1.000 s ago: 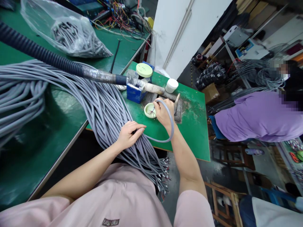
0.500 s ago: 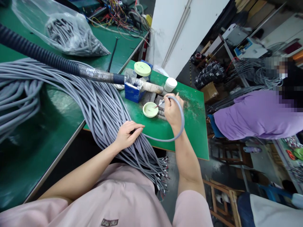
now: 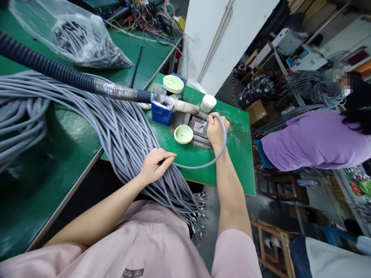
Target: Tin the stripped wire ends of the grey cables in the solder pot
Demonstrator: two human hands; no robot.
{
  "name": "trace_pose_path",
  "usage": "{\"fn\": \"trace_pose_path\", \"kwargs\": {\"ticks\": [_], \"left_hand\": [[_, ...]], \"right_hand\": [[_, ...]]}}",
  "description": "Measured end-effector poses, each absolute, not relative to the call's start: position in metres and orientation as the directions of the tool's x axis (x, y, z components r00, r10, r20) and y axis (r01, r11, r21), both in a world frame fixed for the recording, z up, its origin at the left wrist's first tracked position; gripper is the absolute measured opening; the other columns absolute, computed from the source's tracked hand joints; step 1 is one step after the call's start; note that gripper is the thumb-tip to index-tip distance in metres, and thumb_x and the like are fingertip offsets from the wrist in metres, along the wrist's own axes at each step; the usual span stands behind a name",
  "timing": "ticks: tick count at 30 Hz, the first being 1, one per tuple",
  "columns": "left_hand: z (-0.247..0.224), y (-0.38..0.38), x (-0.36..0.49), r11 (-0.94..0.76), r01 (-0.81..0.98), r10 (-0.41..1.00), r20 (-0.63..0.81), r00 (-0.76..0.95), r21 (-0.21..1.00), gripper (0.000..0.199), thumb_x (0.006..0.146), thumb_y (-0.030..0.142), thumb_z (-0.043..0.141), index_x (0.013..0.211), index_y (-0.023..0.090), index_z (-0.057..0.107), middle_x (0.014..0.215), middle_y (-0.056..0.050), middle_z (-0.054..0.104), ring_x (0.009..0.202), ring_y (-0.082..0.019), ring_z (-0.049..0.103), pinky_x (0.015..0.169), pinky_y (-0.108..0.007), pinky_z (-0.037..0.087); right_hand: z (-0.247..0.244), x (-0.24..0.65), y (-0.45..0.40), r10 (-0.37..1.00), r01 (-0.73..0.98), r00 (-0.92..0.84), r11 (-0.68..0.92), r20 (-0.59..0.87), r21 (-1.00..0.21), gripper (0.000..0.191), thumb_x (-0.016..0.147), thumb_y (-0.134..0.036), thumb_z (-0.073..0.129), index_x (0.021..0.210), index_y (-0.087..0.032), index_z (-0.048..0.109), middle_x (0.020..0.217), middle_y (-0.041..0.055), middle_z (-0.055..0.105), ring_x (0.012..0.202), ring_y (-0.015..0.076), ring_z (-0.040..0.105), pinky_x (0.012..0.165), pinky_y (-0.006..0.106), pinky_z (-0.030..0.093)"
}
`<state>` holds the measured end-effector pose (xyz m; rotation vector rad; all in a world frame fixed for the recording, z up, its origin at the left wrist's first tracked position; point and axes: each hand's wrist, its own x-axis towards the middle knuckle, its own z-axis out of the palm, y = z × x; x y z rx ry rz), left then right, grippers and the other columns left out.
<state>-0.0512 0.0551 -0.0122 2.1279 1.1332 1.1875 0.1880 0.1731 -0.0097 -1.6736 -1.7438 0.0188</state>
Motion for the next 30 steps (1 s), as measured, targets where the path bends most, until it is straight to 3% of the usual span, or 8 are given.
{"fn": "trace_pose_path", "kwargs": {"ticks": [19,26,30], "left_hand": [[-0.011,0.054,-0.051,-0.536,0.438,0.844,0.452,0.288,0.722,0.018,0.091,0.026,0.053,0.088,0.017,0.069,0.073,-0.002,0.069,0.065,-0.012,0.058,0.066,-0.029,0.037],[-0.012,0.056,-0.053,-0.549,0.412,0.836,0.470,0.283,0.728,0.016,0.090,0.025,0.055,0.088,0.016,0.069,0.071,-0.002,0.069,0.064,-0.012,0.058,0.065,-0.029,0.038],[-0.005,0.051,-0.048,-0.459,0.294,0.885,0.403,0.234,0.838,0.023,0.090,0.033,0.054,0.086,0.017,0.070,0.067,-0.003,0.068,0.063,-0.013,0.058,0.065,-0.029,0.042]], "right_hand": [[-0.027,0.190,0.183,0.896,0.890,0.092,0.121,0.434,-0.439,0.029,0.093,-0.032,0.036,0.083,-0.019,0.060,0.083,0.0081,0.065,0.083,0.0232,0.056,0.083,0.038,0.041],[0.027,0.171,0.104,0.821,0.800,-0.004,0.345,0.571,-0.490,0.025,0.096,-0.032,0.040,0.096,-0.023,0.064,0.099,0.0053,0.069,0.097,0.0217,0.060,0.091,0.040,0.044],[0.037,0.157,0.042,0.724,0.672,-0.149,0.574,0.673,-0.469,0.027,0.090,-0.020,0.050,0.113,-0.029,0.060,0.108,0.0034,0.070,0.100,0.0214,0.063,0.094,0.045,0.048]]}}
